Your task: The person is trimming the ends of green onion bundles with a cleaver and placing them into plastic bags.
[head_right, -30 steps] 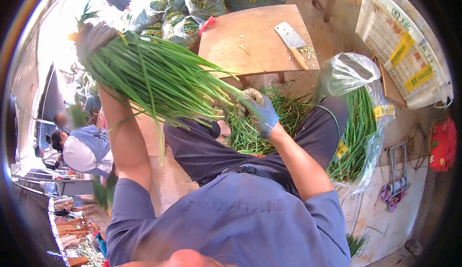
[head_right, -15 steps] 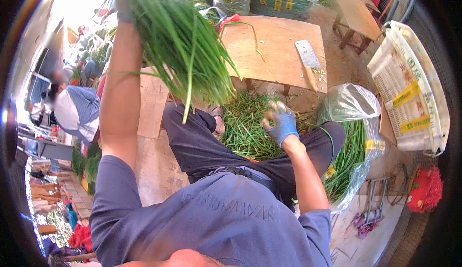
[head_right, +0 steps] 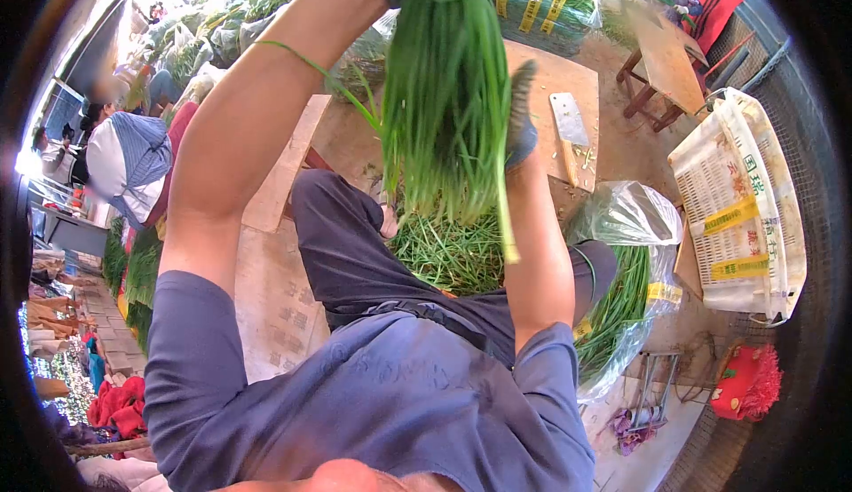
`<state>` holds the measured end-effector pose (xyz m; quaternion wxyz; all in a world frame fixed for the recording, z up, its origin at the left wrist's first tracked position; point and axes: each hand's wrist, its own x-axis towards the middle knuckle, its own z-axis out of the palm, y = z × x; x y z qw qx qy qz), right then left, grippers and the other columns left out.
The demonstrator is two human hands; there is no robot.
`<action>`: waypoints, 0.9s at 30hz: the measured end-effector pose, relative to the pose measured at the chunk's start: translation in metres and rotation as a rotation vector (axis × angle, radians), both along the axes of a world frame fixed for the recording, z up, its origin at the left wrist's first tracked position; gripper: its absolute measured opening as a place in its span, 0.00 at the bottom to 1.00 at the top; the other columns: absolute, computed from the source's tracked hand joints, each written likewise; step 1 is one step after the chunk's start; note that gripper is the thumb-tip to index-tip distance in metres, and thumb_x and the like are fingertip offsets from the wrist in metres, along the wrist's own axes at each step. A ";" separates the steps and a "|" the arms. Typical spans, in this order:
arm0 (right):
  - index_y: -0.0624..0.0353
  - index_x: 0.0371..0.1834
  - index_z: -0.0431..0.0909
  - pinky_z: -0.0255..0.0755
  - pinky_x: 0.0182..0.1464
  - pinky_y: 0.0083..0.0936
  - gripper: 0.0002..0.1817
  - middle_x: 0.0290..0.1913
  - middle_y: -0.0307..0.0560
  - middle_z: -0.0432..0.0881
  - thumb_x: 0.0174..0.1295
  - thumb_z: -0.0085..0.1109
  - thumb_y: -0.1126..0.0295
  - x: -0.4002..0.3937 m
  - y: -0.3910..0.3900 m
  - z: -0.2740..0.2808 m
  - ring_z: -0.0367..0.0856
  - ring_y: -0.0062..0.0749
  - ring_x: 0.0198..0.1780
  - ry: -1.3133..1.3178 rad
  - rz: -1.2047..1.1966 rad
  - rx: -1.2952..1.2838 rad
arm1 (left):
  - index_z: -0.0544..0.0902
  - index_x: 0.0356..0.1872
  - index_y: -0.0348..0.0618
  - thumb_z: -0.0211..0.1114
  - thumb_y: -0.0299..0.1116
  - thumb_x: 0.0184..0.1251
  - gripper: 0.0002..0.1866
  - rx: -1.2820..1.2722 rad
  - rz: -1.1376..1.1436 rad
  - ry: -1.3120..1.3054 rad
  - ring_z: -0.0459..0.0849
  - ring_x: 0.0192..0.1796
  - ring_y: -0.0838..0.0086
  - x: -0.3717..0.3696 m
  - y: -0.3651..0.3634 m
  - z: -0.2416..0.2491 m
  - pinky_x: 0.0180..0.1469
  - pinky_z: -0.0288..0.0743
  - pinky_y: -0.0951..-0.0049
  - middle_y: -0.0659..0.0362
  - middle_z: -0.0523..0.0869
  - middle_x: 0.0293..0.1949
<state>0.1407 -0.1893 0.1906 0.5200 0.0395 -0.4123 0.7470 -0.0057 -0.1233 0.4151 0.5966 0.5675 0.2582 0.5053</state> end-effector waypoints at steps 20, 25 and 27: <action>0.58 0.65 0.74 0.85 0.43 0.45 0.26 0.45 0.54 0.86 0.66 0.59 0.59 0.111 0.011 -0.009 0.87 0.43 0.39 0.064 -0.556 -0.202 | 0.77 0.67 0.49 0.65 0.49 0.67 0.29 0.655 -0.035 0.462 0.85 0.53 0.67 0.073 -0.063 -0.034 0.56 0.79 0.71 0.54 0.85 0.57; 0.60 0.64 0.75 0.85 0.43 0.43 0.26 0.42 0.53 0.87 0.65 0.59 0.59 0.150 0.003 -0.024 0.87 0.42 0.36 0.169 -0.786 -0.268 | 0.86 0.41 0.43 0.70 0.26 0.64 0.06 1.097 0.354 0.440 0.88 0.42 0.69 -0.005 -0.100 -0.106 0.47 0.81 0.70 0.57 0.88 0.40; 0.64 0.64 0.74 0.85 0.46 0.41 0.26 0.44 0.50 0.87 0.65 0.58 0.62 0.153 -0.004 -0.031 0.87 0.39 0.38 0.112 -0.817 -0.241 | 0.86 0.42 0.47 0.71 0.30 0.62 0.08 0.735 0.172 0.394 0.84 0.48 0.64 -0.016 -0.110 -0.146 0.54 0.76 0.66 0.58 0.86 0.44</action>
